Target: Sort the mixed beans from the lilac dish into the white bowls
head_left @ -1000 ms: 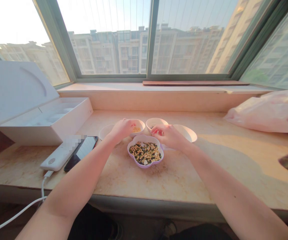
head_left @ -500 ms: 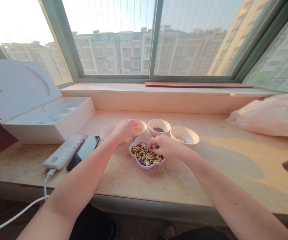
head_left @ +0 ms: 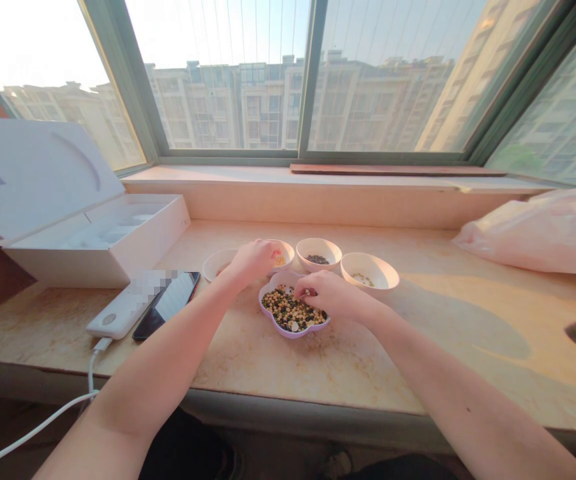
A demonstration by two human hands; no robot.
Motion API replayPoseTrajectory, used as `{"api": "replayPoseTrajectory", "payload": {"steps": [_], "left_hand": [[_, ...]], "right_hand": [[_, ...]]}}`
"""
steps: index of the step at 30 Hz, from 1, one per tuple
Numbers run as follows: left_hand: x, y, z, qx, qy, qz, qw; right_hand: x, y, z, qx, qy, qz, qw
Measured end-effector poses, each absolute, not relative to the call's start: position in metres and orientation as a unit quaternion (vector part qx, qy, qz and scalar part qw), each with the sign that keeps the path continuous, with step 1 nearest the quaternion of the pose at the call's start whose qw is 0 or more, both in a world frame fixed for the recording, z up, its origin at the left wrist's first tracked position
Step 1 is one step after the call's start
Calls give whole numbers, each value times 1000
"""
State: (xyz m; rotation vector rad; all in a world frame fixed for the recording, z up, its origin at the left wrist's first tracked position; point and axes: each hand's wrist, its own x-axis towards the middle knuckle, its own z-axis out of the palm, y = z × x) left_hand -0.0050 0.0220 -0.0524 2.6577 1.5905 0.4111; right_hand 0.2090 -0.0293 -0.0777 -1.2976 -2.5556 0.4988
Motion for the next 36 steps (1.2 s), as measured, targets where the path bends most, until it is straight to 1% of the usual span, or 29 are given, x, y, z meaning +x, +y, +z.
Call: {"api": "replayPoseTrajectory", "payload": {"steps": [4, 7, 11, 15, 19, 25, 27, 32, 34, 36], "left_hand": [[-1, 17, -48, 866, 477, 146, 10], [4, 13, -46, 881, 440, 170, 24], [13, 6, -45, 893, 400, 202, 39], [19, -1, -47, 911, 357, 203, 37], [22, -2, -51, 914, 344, 211, 39], [21, 1, -51, 904, 363, 225, 10], [18, 3, -49, 897, 383, 219, 7], [4, 13, -45, 857, 483, 178, -4], [-2, 18, -46, 842, 517, 152, -5], [-6, 22, -49, 835, 535, 131, 4]], "right_hand": [[209, -32, -72, -450, -859, 186, 159], [211, -29, -71, -467, -823, 219, 239], [215, -22, -72, -487, -740, 300, 353], [216, -19, -72, -481, -664, 402, 408], [215, -21, -68, -480, -631, 451, 411], [211, -26, -63, -495, -611, 461, 411], [208, -28, -62, -514, -633, 423, 395], [205, -34, -61, -536, -734, 245, 338], [206, -35, -62, -531, -759, 205, 315], [207, -35, -63, -522, -778, 192, 293]]}}
